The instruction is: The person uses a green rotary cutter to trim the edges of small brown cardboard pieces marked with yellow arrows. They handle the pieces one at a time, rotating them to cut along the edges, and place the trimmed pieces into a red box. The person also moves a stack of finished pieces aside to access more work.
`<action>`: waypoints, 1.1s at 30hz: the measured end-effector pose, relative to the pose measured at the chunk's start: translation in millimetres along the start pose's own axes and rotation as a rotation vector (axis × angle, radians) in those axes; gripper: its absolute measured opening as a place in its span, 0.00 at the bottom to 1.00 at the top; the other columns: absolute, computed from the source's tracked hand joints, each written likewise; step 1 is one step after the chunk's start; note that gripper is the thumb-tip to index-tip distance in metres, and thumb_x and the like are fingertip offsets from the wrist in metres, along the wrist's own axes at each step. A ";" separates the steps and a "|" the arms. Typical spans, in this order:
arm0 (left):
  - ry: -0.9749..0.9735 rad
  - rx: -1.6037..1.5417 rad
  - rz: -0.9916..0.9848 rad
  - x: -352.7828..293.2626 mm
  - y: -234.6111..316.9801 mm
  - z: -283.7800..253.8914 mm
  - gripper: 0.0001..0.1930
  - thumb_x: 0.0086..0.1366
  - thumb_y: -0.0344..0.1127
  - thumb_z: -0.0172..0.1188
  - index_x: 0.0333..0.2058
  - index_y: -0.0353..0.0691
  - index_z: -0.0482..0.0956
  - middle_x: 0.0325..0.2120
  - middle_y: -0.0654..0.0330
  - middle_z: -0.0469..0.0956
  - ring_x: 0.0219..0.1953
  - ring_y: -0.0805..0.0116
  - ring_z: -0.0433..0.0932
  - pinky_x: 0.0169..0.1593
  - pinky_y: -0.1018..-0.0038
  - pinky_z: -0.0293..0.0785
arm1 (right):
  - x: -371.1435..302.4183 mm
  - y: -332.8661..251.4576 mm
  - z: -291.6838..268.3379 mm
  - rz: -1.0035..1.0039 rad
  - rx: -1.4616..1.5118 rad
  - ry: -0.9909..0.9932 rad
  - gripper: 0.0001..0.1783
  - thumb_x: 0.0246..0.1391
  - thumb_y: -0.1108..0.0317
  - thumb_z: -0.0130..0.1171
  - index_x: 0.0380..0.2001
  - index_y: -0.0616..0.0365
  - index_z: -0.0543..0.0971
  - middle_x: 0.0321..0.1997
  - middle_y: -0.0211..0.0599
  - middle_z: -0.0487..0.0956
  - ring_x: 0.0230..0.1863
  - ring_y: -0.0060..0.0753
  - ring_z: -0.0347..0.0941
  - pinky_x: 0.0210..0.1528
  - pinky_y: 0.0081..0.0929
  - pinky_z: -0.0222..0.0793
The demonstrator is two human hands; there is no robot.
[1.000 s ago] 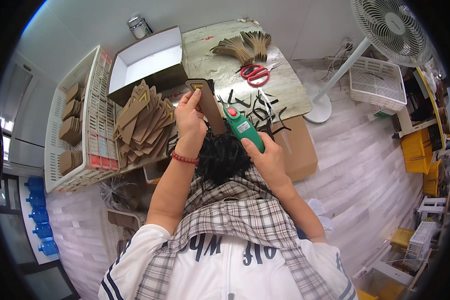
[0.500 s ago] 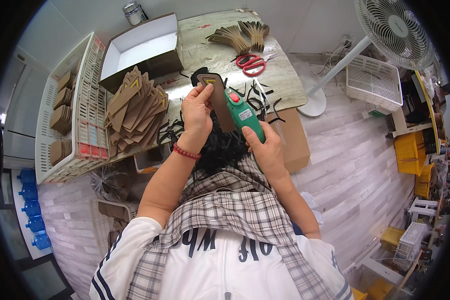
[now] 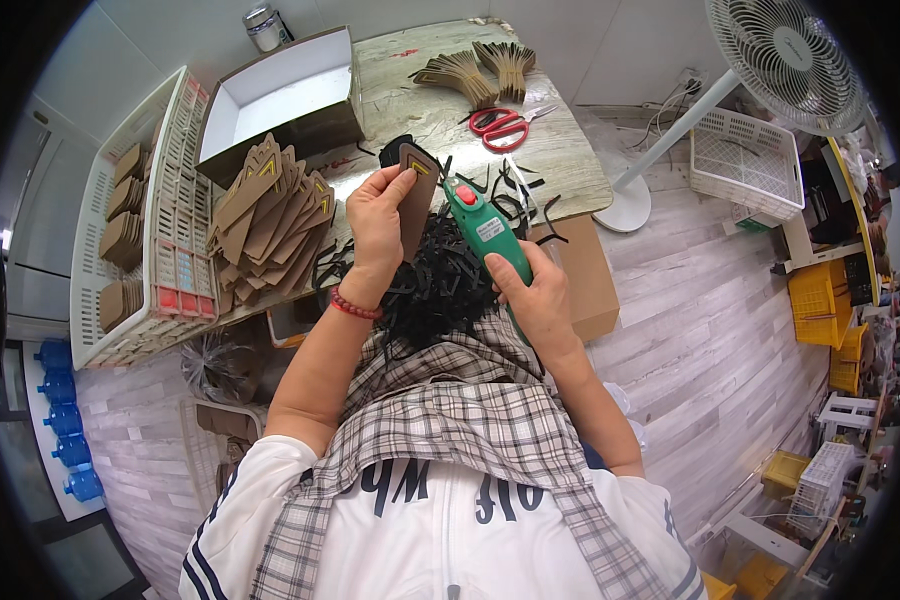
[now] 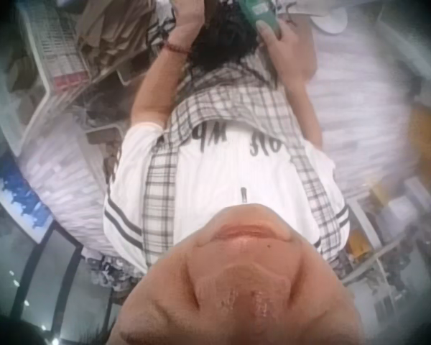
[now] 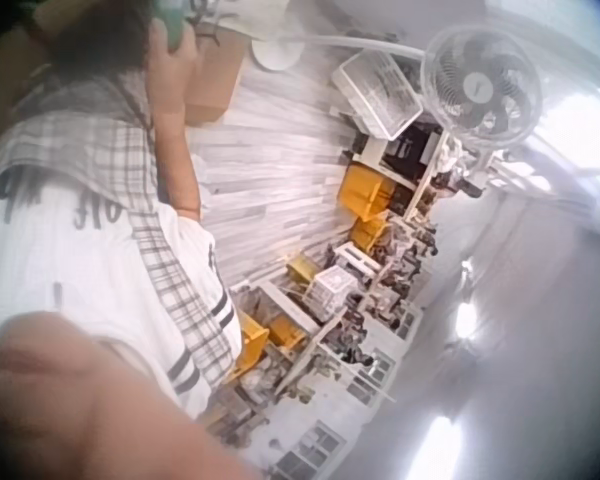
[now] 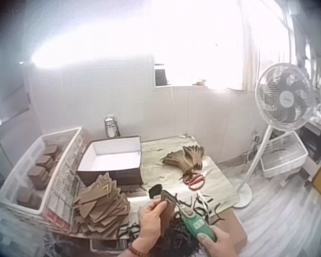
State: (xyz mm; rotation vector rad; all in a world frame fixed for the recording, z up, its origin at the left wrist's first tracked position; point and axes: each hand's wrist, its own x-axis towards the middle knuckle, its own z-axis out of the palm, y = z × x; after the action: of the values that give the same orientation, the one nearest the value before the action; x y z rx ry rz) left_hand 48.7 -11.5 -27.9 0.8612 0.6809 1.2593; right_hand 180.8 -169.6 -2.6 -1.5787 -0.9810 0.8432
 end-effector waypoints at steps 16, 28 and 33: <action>-0.229 0.318 0.063 7.0 9.5 -15.1 0.07 0.61 0.28 0.59 0.34 0.30 0.81 0.25 0.67 0.78 0.28 0.81 0.73 0.34 0.83 0.70 | 0.8 0.0 -3.2 -0.045 0.005 -0.016 0.19 0.55 0.56 0.61 0.38 0.64 0.77 0.20 0.29 0.74 0.19 0.16 0.67 0.22 0.17 0.64; -0.442 0.579 0.111 16.4 28.7 -28.1 0.08 0.59 0.29 0.59 0.33 0.29 0.80 0.24 0.64 0.78 0.29 0.78 0.73 0.36 0.80 0.68 | -0.6 -13.4 -8.4 -0.032 -0.032 -0.029 0.19 0.55 0.58 0.61 0.39 0.65 0.76 0.21 0.28 0.74 0.19 0.15 0.67 0.23 0.16 0.64; -0.573 0.821 0.222 26.3 53.8 -27.8 0.07 0.59 0.30 0.59 0.33 0.32 0.80 0.23 0.60 0.77 0.27 0.75 0.74 0.34 0.78 0.69 | -1.0 -14.9 -11.7 -0.056 -0.050 -0.051 0.19 0.54 0.58 0.62 0.40 0.64 0.76 0.22 0.28 0.75 0.20 0.14 0.67 0.23 0.16 0.64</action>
State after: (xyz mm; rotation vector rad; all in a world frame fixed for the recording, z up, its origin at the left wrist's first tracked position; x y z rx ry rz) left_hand 2.6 23.6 3.9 1.9258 0.6368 0.8252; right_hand 188.3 -173.5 14.4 -1.5714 -1.0861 0.8294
